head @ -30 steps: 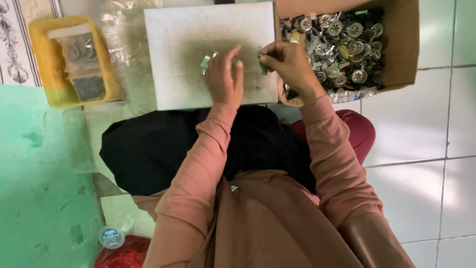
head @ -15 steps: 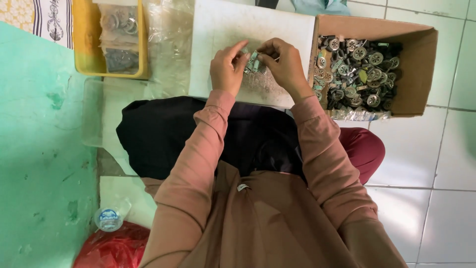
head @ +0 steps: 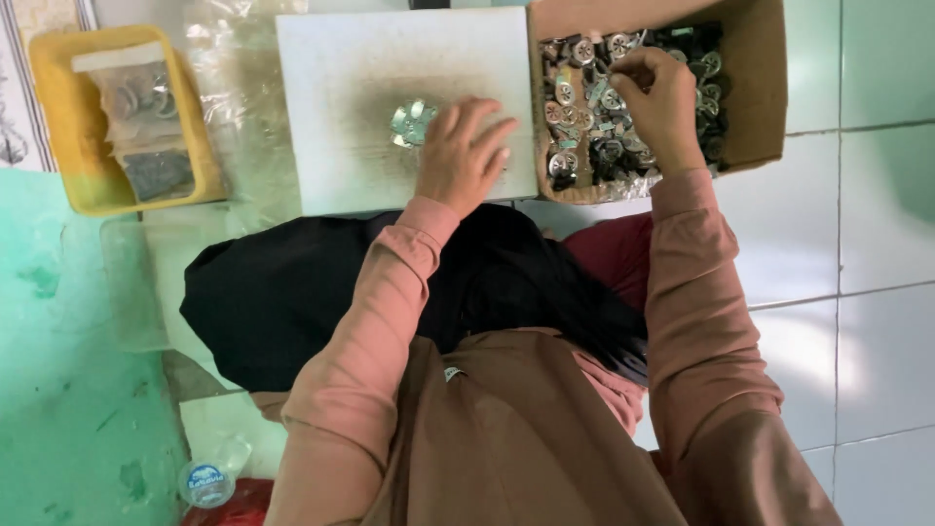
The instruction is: The person sits on the floor and sorts small metal parts from a cardboard box onto a white board. They then gather the sorted parts and place them into a small plastic bag.
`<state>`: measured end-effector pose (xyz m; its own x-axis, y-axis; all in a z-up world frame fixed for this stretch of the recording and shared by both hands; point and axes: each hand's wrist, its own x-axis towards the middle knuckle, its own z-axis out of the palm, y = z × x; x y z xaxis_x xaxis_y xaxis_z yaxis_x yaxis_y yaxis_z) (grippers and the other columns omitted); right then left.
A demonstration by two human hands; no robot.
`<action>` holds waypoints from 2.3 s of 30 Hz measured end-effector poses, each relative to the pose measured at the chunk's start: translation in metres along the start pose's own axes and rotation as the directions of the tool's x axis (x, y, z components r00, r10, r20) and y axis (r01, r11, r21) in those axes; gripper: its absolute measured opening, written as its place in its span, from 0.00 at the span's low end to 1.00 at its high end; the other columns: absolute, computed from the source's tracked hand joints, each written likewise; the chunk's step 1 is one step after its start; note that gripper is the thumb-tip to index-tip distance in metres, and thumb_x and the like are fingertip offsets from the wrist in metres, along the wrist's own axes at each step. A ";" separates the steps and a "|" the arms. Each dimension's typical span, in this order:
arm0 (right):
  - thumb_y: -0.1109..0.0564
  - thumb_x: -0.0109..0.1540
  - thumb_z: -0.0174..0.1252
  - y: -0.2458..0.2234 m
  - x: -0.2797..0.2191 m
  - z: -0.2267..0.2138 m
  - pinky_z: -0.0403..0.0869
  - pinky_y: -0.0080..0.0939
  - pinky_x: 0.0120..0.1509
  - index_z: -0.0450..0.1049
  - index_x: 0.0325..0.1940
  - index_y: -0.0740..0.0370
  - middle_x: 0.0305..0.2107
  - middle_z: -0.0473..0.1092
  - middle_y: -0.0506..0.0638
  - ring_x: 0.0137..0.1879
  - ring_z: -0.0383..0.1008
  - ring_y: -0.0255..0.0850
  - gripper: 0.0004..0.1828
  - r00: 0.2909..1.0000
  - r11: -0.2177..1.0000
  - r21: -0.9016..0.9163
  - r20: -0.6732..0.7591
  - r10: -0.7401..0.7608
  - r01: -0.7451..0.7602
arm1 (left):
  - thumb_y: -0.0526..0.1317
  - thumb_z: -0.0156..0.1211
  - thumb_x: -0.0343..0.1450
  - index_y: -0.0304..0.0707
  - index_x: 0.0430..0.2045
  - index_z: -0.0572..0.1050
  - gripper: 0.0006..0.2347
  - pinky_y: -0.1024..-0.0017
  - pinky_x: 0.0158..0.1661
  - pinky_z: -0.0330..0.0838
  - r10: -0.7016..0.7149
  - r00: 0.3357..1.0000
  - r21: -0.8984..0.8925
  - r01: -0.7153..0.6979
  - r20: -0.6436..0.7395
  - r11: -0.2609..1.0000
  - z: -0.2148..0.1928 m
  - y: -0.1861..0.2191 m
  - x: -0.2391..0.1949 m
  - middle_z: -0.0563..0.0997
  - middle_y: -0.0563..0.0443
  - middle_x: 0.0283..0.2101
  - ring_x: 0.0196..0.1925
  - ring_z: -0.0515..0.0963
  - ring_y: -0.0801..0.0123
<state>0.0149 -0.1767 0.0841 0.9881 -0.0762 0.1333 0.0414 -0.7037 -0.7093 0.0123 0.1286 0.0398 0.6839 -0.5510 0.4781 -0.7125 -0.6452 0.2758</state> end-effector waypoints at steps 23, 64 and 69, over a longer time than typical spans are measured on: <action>0.52 0.58 0.75 0.161 0.002 0.060 0.81 0.54 0.47 0.83 0.45 0.57 0.43 0.76 0.61 0.45 0.78 0.55 0.14 0.854 0.769 -0.521 0.134 0.502 -0.370 | 0.54 0.66 0.69 0.46 0.35 0.85 0.14 0.52 0.66 0.57 0.415 0.814 -0.150 -0.388 0.407 0.909 0.059 0.061 0.022 0.81 0.52 0.38 0.56 0.73 0.53; 0.62 0.59 0.65 0.160 -0.016 0.036 0.71 0.66 0.46 0.81 0.30 0.57 0.32 0.75 0.51 0.45 0.72 0.55 0.04 0.996 0.888 -0.453 -0.068 0.059 -0.083 | 0.55 0.63 0.71 0.49 0.40 0.84 0.14 0.54 0.66 0.57 0.400 0.810 -0.094 -0.401 0.429 0.911 0.058 0.062 0.024 0.82 0.53 0.39 0.58 0.74 0.55; 0.63 0.68 0.59 0.127 -0.011 0.018 0.82 0.35 0.35 0.73 0.37 0.58 0.29 0.75 0.50 0.31 0.81 0.36 0.05 0.909 0.868 0.271 0.081 0.409 -0.415 | 0.55 0.65 0.70 0.48 0.40 0.85 0.15 0.53 0.67 0.57 0.415 0.812 -0.113 -0.407 0.410 0.907 0.056 0.062 0.025 0.82 0.52 0.39 0.57 0.74 0.54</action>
<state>0.0117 -0.2522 -0.0197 0.9270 -0.2998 -0.2254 -0.3342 -0.3877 -0.8590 -0.0063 0.0450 0.0220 0.3237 -0.9324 0.1605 -0.9418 -0.3012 0.1494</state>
